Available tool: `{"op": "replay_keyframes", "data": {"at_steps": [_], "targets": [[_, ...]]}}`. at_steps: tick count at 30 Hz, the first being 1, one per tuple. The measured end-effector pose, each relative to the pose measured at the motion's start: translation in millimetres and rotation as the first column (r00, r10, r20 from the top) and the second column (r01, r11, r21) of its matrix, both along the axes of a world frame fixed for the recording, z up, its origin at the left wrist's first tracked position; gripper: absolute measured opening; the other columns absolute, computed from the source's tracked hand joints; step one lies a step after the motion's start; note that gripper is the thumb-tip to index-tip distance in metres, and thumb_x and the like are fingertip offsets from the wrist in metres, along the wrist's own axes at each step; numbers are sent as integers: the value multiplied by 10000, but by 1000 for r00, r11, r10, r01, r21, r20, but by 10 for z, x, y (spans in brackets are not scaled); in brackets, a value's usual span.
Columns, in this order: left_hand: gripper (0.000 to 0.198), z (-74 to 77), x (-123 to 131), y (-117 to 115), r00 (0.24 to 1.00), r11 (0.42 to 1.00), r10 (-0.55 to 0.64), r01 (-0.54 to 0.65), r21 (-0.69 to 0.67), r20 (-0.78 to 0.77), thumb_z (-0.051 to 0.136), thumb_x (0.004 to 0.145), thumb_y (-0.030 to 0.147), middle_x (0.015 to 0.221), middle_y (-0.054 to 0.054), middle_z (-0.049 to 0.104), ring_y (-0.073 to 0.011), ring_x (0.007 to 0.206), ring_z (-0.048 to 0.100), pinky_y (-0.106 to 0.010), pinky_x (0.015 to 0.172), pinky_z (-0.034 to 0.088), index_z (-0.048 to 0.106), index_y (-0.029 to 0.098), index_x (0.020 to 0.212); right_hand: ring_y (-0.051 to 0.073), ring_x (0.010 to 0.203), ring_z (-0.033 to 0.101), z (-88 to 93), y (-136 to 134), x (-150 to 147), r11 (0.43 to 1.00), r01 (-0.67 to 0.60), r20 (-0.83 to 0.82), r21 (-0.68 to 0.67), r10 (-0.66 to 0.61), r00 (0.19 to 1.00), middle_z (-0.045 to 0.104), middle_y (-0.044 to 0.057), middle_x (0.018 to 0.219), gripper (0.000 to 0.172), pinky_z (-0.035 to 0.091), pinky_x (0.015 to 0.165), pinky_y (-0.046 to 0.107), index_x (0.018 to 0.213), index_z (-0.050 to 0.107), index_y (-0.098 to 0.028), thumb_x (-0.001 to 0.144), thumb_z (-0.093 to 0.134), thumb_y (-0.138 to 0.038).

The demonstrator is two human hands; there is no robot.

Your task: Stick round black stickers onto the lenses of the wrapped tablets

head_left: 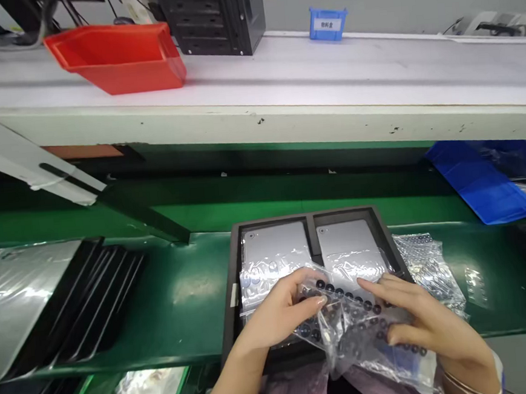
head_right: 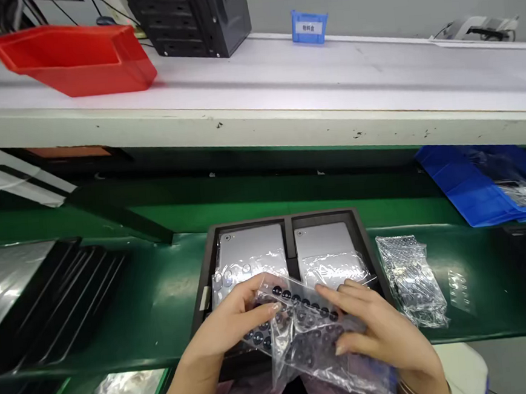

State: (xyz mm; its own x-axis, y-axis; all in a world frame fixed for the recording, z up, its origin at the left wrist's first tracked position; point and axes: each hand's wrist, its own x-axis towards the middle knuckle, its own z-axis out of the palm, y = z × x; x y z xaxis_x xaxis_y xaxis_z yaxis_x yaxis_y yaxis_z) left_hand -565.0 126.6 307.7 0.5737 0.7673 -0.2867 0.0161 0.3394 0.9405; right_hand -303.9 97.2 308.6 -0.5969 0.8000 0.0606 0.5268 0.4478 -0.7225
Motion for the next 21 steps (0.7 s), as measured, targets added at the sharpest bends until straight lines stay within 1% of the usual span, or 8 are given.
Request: {"op": "replay_keyframes", "data": {"at_steps": [4,6,8,10,12,15,18,21], "targets": [[403,-13,-70,-25,997,999,-24,27,-44,72,638,749,201,986,-33,641,-168,861,590,-296,774,446,561,200,1145,143,641,498,-33,-25,-11,992,127,-69,-15,-127,989,524,-2,668,378,445,572,279,1328,468,-295,965,363,-277],[428,-15,-85,-40,998,998,-14,18,-54,67,641,722,166,1049,-41,641,-180,917,591,-312,827,444,570,198,1144,141,646,509,-41,-32,-18,983,186,-75,10,-185,980,545,-1,679,372,446,570,273,1298,496,-292,949,397,-213],[386,-18,-84,-63,998,998,-5,9,-67,57,628,717,162,999,-31,655,-172,875,596,-312,817,451,597,192,1100,146,682,532,-28,-33,-21,981,184,-64,56,-180,982,589,15,742,375,461,594,281,1285,506,-283,932,425,-183],[355,-19,-68,-93,999,998,5,-3,-55,52,607,728,172,938,-19,661,-162,825,594,-307,793,460,613,192,1083,164,764,556,14,-31,-33,968,180,-28,174,-178,984,625,50,874,369,474,645,309,1253,535,-272,911,456,-159],[364,-21,-34,-123,998,999,18,-16,-30,64,590,734,167,956,-17,666,-161,842,593,-306,812,460,616,203,1096,187,845,560,80,-30,-75,925,180,-13,335,-187,982,625,79,1018,339,471,685,338,1179,586,-262,880,500,-131],[364,-31,33,-163,995,999,50,-49,-7,88,579,725,155,1010,-15,668,-169,899,591,-310,854,454,628,214,1081,196,855,556,173,-21,-219,861,152,-38,485,-153,988,630,84,1072,278,465,681,342,1072,626,-241,834,570,-109],[305,-46,75,-196,995,997,69,-70,19,77,567,725,173,903,-3,670,-163,804,589,-295,773,478,649,212,1016,195,849,556,185,7,-403,863,118,-57,491,-103,993,646,88,1052,263,479,674,340,1071,613,-214,827,591,-115],[323,-36,62,-223,996,992,83,-85,98,30,527,723,159,886,-8,669,-168,782,582,-290,742,486,651,213,1016,187,840,565,125,36,-526,897,139,-135,419,-90,987,653,75,1011,255,496,670,345,1082,595,-218,847,570,-122]]}}
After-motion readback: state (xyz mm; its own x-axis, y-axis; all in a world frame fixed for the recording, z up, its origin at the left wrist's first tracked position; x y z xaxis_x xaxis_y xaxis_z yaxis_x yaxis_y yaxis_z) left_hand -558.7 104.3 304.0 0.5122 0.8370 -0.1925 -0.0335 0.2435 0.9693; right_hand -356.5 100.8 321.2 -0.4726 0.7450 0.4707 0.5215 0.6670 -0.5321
